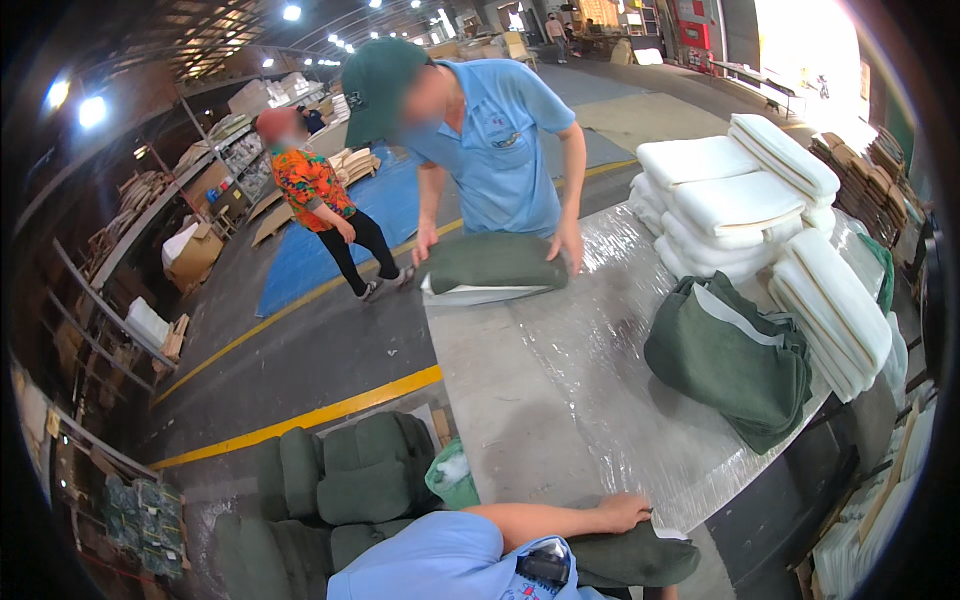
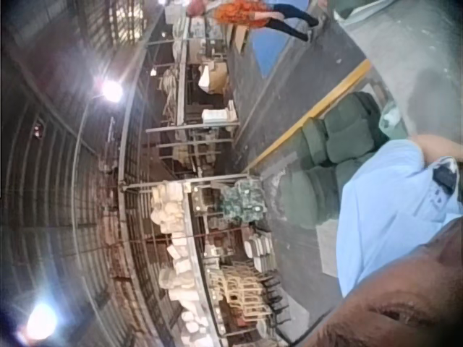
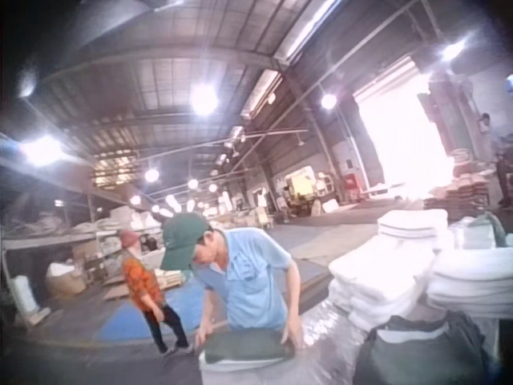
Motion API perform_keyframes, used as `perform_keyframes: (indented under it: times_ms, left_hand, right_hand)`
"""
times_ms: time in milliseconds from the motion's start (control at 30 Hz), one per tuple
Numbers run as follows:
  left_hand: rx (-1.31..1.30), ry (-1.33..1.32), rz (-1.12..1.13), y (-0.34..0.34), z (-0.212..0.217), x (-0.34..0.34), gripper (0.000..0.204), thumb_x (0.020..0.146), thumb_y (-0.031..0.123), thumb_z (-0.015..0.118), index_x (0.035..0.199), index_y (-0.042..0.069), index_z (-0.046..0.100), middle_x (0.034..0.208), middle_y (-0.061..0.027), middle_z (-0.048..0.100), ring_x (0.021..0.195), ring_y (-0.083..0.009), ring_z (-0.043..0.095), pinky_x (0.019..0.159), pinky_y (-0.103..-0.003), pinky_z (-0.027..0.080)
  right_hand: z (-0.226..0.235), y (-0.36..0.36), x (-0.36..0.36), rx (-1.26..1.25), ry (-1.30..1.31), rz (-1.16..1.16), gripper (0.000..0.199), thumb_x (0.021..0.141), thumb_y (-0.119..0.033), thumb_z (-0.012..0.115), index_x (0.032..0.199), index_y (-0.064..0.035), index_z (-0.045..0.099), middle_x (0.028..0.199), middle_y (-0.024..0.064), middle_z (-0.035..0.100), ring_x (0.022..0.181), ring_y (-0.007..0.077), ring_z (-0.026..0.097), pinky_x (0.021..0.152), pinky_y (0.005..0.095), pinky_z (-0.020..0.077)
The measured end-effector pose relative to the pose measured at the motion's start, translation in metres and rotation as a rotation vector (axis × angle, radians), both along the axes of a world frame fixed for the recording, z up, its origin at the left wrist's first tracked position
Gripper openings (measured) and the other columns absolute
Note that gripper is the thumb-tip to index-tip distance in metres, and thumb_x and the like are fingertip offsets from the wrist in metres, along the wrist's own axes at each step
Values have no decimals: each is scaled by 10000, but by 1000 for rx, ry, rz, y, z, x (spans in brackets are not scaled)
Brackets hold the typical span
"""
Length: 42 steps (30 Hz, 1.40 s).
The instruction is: The person inserts white foam inserts into green fabric covers on a table, folds the covers over the foam, and stacks the finished cushions. The person repeats this process for multiple cushions while coworkers work nearby.
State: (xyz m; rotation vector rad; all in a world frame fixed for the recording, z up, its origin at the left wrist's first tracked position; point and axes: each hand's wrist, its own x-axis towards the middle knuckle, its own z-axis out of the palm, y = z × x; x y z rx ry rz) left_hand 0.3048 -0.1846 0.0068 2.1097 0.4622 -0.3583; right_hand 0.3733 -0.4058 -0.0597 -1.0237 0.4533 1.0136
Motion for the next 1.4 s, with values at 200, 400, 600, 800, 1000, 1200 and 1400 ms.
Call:
perform_keyframes:
  times_ms: [200, 400, 600, 800, 1000, 1200, 1400]
  left_hand:
    - [-104, -84, -117, 24, -11, -29, 498, 984, 508, 633, 1114, 41, 749, 1086, -244, 746, 1051, -431, 714, 883, -522, 550]
    - [-112, 233, -14, 62, 1, -117, 553, 982, 565, 641, 980, 20, 732, 927, -227, 740, 902, -364, 725, 795, -495, 544]
    - [138, -2, 284, 45, 9, -146, 453, 1030, 516, 611, 1002, 79, 728, 893, -187, 732, 821, -379, 691, 735, -491, 517]
    - [-31, 26, 265, 66, 3, -156, 484, 1031, 542, 584, 1015, 77, 716, 997, -190, 743, 950, -399, 708, 803, -517, 532]
    - [136, 154, 377, 56, 26, -219, 568, 1035, 592, 541, 1029, 68, 759, 1040, -212, 751, 990, -429, 706, 837, -536, 530]
    - [170, 170, 415, 78, 31, -223, 584, 990, 638, 578, 1036, 91, 776, 1007, -184, 766, 963, -387, 729, 832, -487, 554]
    - [74, 174, 544, 64, 27, -278, 534, 919, 610, 709, 1027, 91, 773, 951, -154, 766, 915, -315, 737, 800, -434, 558]
  right_hand:
    - [0, 0, -1, 0, 3, 11, 339, 1080, -389, 576, 1249, -101, 637, 906, 50, 645, 767, 190, 613, 695, 431, 525]
    - [0, -6, 1, 1, -2, 6, 325, 1078, -376, 583, 1246, -103, 636, 881, 44, 638, 740, 183, 604, 674, 427, 520]
    - [2, -3, 3, 19, -12, 19, 310, 1077, -364, 591, 1243, -105, 635, 855, 37, 632, 713, 176, 596, 653, 424, 515]
    - [8, -1, 7, 20, -37, 66, 296, 1075, -352, 599, 1240, -108, 634, 829, 31, 625, 686, 168, 588, 632, 420, 510]
    - [9, 0, 8, 20, -49, 91, 283, 1074, -339, 606, 1237, -110, 633, 804, 25, 619, 658, 161, 580, 611, 417, 505]
    - [18, 1, 23, -116, -122, 127, 269, 1072, -327, 614, 1234, -113, 631, 778, 19, 612, 631, 154, 572, 590, 413, 500]
    - [106, -48, 58, -497, -632, 19, 256, 1070, -315, 622, 1231, -115, 630, 753, 13, 606, 604, 147, 564, 569, 410, 495]
